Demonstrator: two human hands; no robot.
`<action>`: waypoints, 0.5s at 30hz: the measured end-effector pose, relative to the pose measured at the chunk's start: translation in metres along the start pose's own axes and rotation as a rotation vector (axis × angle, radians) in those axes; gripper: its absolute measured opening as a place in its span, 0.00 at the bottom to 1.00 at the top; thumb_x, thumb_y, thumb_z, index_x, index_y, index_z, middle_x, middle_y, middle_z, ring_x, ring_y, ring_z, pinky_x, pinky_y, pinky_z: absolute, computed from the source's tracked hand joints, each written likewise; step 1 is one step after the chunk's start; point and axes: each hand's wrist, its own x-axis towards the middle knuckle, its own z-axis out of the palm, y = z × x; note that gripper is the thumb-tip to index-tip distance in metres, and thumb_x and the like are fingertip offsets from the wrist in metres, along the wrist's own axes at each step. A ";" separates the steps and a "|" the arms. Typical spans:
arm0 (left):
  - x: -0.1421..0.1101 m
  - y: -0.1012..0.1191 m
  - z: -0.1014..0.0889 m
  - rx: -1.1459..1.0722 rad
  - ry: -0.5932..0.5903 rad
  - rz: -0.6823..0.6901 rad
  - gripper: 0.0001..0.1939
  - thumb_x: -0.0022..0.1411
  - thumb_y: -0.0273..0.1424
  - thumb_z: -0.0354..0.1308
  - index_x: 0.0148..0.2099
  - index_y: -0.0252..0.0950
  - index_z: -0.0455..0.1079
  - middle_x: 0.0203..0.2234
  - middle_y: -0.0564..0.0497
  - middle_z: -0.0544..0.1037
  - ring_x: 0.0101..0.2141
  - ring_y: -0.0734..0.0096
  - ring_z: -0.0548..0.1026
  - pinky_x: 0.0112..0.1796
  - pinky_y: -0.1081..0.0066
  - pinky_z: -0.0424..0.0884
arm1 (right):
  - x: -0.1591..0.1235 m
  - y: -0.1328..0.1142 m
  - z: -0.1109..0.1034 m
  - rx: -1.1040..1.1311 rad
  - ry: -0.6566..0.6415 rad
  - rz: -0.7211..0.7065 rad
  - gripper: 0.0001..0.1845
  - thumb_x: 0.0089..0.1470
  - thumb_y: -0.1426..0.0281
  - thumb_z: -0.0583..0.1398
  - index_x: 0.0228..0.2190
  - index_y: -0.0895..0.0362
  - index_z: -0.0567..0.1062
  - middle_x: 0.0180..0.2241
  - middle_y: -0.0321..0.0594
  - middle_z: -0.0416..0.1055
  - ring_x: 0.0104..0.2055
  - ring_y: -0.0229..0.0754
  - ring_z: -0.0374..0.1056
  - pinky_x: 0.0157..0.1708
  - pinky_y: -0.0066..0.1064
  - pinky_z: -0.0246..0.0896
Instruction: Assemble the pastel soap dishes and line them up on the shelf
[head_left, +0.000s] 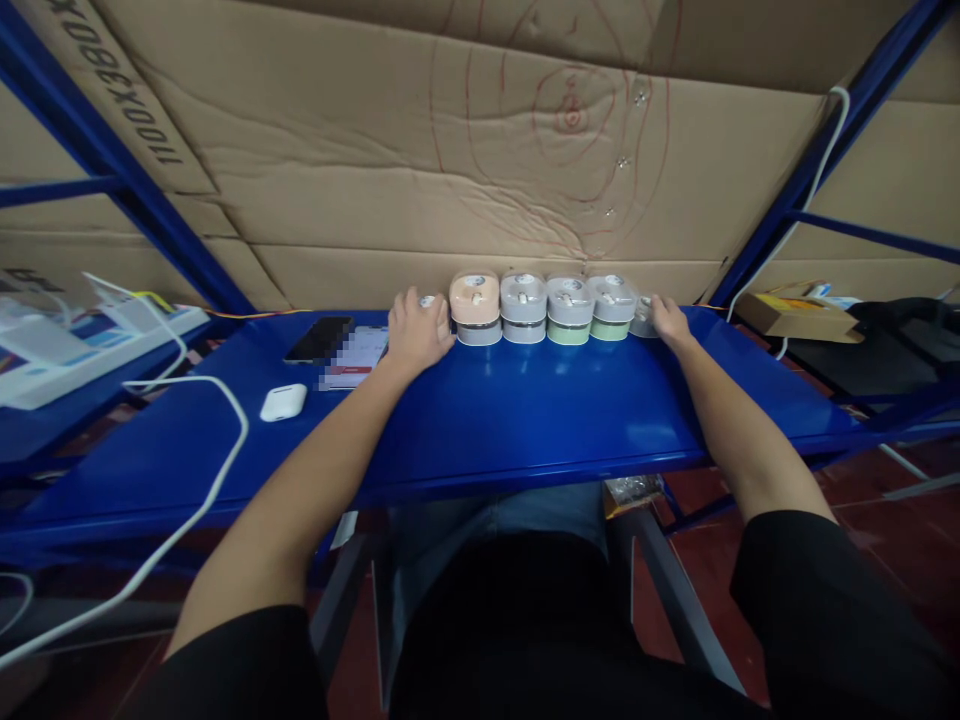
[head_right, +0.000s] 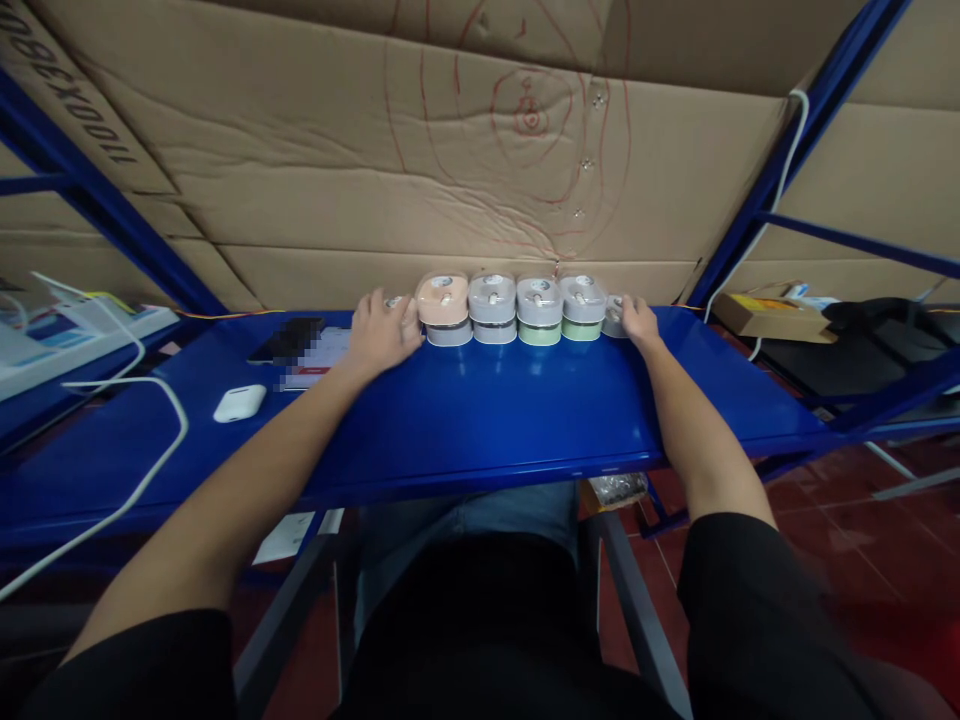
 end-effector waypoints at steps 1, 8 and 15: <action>0.001 -0.002 0.002 0.010 -0.029 -0.009 0.40 0.70 0.42 0.64 0.80 0.36 0.68 0.82 0.24 0.59 0.79 0.17 0.57 0.73 0.31 0.61 | -0.001 -0.002 0.001 -0.002 -0.008 0.026 0.37 0.79 0.46 0.51 0.67 0.60 0.79 0.71 0.69 0.78 0.77 0.72 0.72 0.76 0.63 0.64; 0.006 -0.004 0.000 0.035 -0.075 -0.098 0.32 0.75 0.43 0.58 0.74 0.36 0.73 0.73 0.21 0.69 0.72 0.19 0.68 0.67 0.32 0.68 | -0.009 -0.015 0.005 0.015 -0.048 0.077 0.36 0.79 0.50 0.53 0.70 0.62 0.78 0.75 0.64 0.75 0.82 0.65 0.66 0.80 0.53 0.59; 0.006 0.002 0.003 0.008 0.055 -0.263 0.34 0.71 0.43 0.60 0.72 0.29 0.69 0.70 0.17 0.72 0.68 0.18 0.71 0.66 0.32 0.67 | -0.012 -0.019 0.008 0.035 -0.056 0.071 0.39 0.79 0.44 0.51 0.68 0.62 0.79 0.74 0.66 0.76 0.81 0.67 0.66 0.80 0.55 0.59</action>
